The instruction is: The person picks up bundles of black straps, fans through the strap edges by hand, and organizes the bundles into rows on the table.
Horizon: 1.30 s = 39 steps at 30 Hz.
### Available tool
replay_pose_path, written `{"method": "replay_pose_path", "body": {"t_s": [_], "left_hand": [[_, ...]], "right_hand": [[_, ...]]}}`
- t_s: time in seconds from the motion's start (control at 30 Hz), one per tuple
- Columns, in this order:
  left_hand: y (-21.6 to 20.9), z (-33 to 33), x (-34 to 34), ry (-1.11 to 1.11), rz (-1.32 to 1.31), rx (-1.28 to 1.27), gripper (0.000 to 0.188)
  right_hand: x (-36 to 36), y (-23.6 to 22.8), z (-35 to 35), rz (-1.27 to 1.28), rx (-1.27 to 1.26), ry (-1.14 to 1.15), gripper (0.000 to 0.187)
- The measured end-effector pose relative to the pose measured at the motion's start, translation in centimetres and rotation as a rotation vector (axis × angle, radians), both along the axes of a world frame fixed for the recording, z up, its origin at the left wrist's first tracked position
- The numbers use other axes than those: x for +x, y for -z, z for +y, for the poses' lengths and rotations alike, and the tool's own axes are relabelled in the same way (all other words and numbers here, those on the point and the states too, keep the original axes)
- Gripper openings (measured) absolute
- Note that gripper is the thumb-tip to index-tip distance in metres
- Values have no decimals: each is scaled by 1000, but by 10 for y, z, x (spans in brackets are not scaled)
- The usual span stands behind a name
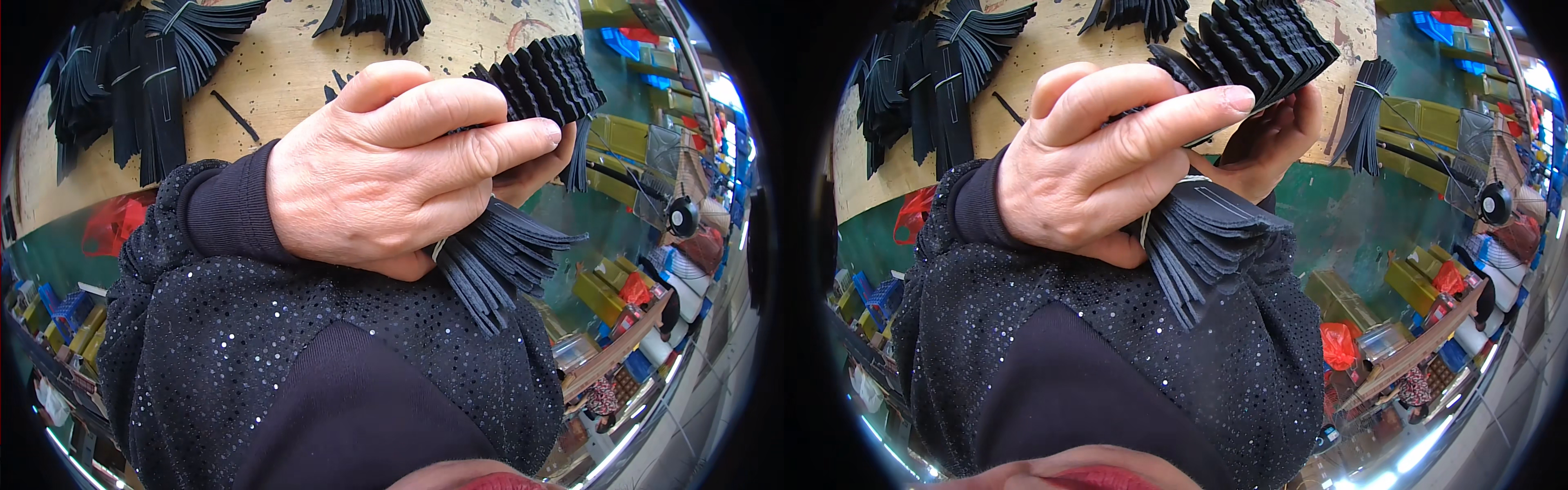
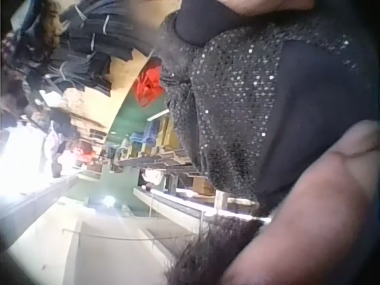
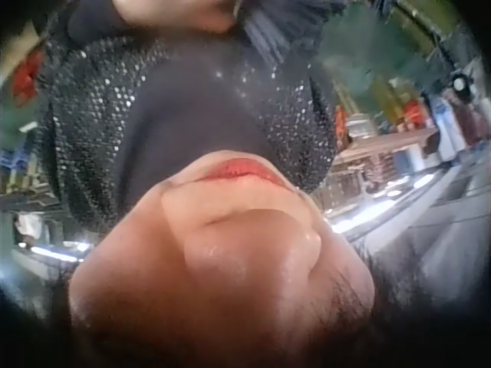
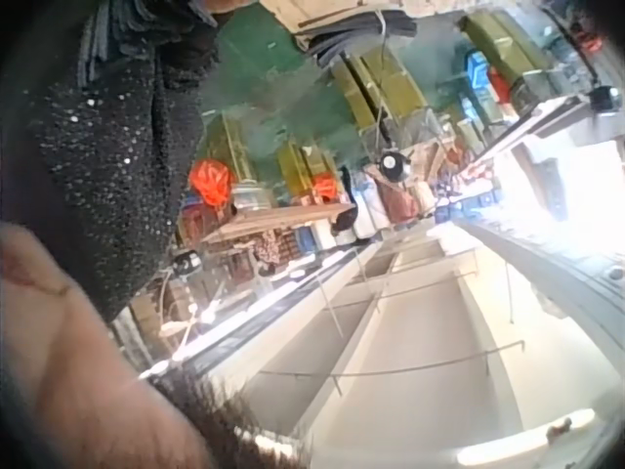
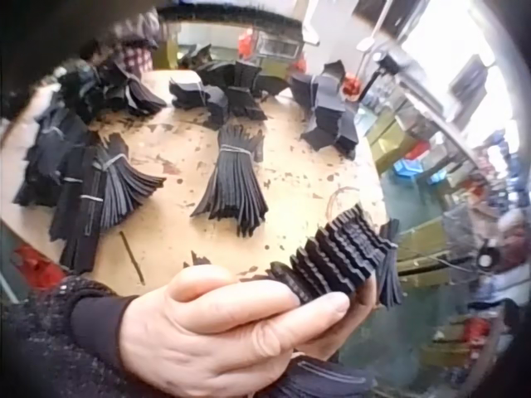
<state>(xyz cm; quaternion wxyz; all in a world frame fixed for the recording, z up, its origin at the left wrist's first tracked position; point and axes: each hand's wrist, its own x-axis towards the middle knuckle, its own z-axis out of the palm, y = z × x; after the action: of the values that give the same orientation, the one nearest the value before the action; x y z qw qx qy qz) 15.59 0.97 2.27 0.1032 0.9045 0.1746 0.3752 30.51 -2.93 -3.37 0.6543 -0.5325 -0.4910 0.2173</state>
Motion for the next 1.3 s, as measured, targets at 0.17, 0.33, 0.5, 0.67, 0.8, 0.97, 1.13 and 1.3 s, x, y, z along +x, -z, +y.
{"method": "replay_pose_path", "body": {"t_s": [0.17, 0.33, 0.5, 0.67, 0.8, 0.97, 1.13, 1.3], "left_hand": [[-2, 2, -3, 11, 25, -14, 55], [4, 6, -2, -6, 3, 23, 55], [6, 8, -3, 2, -14, 2, 54], [4, 14, -6, 36, 28, -23, 51], [6, 17, -8, 49, 52, -65, 50], [11, 21, -6, 67, 26, -69, 49], [13, 23, -6, 78, 13, -89, 50], [16, 24, -5, 83, -21, -84, 52]], "right_hand": [[-1, 1, 0, 11, 11, -10, 102], [1, 2, 1, 22, 22, -12, 101], [6, 3, 6, 32, 32, -18, 100], [11, 6, 10, 31, 31, -11, 99], [12, 9, 13, 33, 28, -9, 98], [10, 8, 14, 22, 16, 0, 97], [8, 7, 14, 16, -1, 21, 96], [-1, 4, 10, -4, -31, 30, 95]]}}
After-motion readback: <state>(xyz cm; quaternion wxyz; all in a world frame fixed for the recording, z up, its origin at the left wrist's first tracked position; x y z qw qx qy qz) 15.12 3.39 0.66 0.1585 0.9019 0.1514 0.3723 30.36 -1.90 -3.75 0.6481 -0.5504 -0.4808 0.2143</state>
